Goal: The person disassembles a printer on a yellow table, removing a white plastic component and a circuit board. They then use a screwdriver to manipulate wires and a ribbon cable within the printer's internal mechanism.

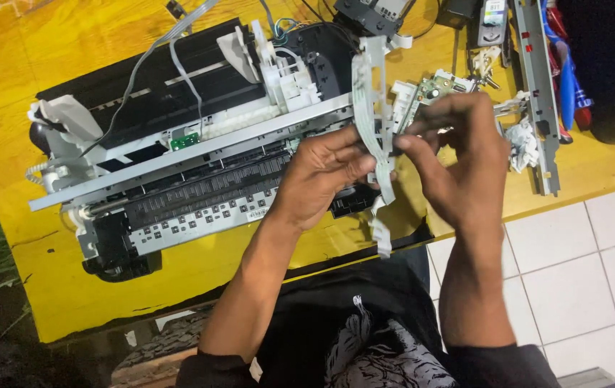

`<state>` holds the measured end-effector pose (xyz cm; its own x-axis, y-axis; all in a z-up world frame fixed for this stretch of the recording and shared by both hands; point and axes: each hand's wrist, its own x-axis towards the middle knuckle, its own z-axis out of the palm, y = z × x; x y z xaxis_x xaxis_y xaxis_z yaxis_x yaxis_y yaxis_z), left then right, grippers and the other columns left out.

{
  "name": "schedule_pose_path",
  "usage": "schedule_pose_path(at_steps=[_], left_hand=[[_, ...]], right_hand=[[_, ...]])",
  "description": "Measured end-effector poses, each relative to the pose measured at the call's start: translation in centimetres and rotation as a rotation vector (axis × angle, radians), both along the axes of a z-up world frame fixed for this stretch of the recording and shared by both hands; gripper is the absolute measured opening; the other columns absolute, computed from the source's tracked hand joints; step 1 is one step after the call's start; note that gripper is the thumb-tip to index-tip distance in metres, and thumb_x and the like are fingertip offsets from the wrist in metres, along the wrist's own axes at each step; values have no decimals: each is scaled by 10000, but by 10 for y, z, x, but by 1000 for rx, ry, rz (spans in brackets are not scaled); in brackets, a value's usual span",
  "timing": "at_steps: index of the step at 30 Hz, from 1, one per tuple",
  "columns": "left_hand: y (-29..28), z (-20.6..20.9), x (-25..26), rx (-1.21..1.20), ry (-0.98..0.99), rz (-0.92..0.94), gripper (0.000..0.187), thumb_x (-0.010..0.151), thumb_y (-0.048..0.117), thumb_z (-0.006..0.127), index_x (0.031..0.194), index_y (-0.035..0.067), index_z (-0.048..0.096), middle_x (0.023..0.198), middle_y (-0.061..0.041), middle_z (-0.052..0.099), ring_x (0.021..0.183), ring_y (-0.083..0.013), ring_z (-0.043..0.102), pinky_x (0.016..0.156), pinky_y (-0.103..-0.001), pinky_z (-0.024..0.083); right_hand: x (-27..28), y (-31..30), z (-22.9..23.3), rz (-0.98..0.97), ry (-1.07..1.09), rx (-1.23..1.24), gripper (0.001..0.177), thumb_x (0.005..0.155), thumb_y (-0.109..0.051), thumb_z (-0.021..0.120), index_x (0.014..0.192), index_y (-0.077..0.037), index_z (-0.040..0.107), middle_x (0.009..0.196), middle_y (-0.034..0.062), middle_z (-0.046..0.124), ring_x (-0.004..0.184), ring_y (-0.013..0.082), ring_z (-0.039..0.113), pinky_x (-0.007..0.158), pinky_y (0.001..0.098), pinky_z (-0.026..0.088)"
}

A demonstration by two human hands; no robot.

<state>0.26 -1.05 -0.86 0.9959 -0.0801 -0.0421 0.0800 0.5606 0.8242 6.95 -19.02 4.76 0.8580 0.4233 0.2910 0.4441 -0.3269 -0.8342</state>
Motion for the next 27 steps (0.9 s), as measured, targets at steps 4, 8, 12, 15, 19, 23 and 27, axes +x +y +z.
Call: schedule_pose_path(at_steps=[4,8,12,15,19,23,27], left_hand=[[-12,-2,4,24,26,149,407,926,61,785,1319,36,679,1199,-135,762,1066,-194,730,965,-346,590],[-30,10,5,54,74,340,251,918,87,792,1134,12,690,996,-122,777,927,-158,742,839,-329,650],[-35,15,3,148,80,402,323,890,103,828,1159,-17,697,985,-149,784,942,-140,732,852,-344,628],[-26,12,7,126,17,290,331,906,104,822,1204,20,705,1045,-157,780,1014,-165,729,922,-373,613],[-15,14,9,125,3,142,307,937,108,789,1226,40,710,1040,-102,779,1073,-129,702,952,-348,595],[-11,13,13,11,-35,56,287,961,120,775,1231,38,725,1093,-124,776,1075,-135,687,972,-341,579],[-10,9,15,-92,-43,47,305,919,40,798,1207,-26,719,1126,-195,761,1077,-224,715,962,-381,587]], right_hand=[[-41,5,-10,-187,195,114,332,919,29,755,1156,-2,524,1094,145,639,1005,217,664,816,274,580],[-51,7,-37,-238,119,186,294,892,-26,854,1093,27,647,985,143,674,904,225,684,795,314,588],[-46,1,-35,-338,93,171,201,897,9,897,1015,23,735,845,144,716,775,202,684,730,341,571],[-41,-4,-39,-313,344,221,181,865,-17,885,990,-7,754,811,122,724,750,142,647,759,324,569],[-39,-7,-41,-229,602,366,161,853,5,828,963,50,719,735,116,693,691,119,663,695,263,565],[-39,-8,-48,-156,738,477,136,862,-31,801,923,41,703,727,90,715,697,100,698,698,207,540],[-40,-11,-60,-121,791,575,193,831,-2,808,952,68,674,726,126,721,699,144,742,704,215,555]])
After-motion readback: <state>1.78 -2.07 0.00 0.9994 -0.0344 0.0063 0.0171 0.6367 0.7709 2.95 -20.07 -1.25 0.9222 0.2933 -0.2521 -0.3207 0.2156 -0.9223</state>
